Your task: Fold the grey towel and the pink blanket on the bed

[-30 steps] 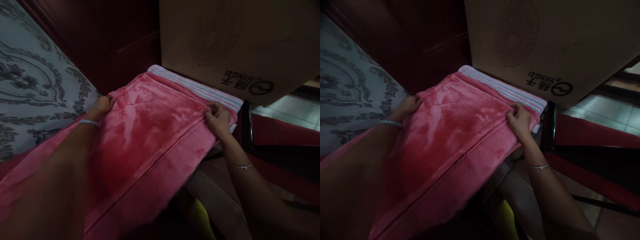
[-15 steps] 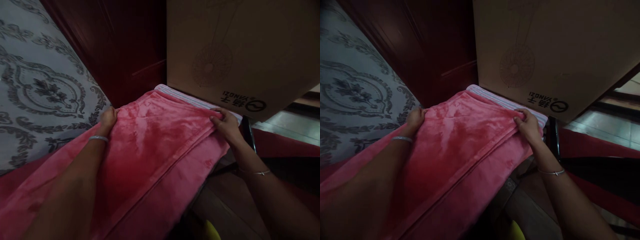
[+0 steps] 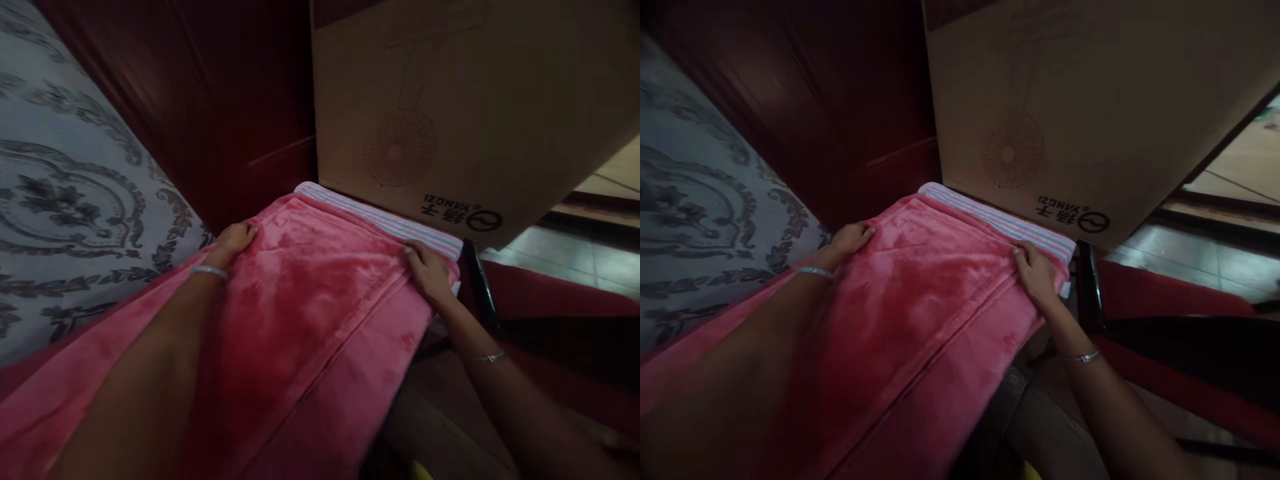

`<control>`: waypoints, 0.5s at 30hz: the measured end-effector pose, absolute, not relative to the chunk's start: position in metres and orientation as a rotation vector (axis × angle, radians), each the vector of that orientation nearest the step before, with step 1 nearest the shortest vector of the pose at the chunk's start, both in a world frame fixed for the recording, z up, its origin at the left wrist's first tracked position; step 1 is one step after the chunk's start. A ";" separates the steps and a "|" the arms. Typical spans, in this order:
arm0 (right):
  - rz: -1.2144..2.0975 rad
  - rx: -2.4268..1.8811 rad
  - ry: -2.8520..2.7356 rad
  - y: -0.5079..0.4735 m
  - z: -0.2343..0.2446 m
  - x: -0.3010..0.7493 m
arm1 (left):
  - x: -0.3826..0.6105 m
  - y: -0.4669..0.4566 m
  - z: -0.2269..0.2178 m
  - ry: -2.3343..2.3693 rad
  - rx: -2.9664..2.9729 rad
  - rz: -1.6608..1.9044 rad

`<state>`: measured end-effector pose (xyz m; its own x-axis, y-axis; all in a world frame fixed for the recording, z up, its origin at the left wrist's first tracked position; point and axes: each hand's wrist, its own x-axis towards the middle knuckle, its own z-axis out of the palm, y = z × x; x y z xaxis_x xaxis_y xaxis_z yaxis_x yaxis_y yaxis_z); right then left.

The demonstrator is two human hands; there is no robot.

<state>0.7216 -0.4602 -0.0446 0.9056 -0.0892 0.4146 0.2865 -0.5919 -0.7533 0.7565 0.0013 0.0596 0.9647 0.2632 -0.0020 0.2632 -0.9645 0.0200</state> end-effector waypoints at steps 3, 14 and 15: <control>-0.521 -2.099 -0.169 -0.463 -0.044 0.724 | 0.798 -0.028 0.053 0.404 2.978 0.116; -0.509 -2.070 -0.196 -0.469 -0.030 0.726 | 0.824 -0.079 0.053 0.139 3.066 0.293; -0.526 -2.062 -0.199 -0.474 -0.022 0.728 | 0.825 -0.082 0.061 0.150 3.063 0.380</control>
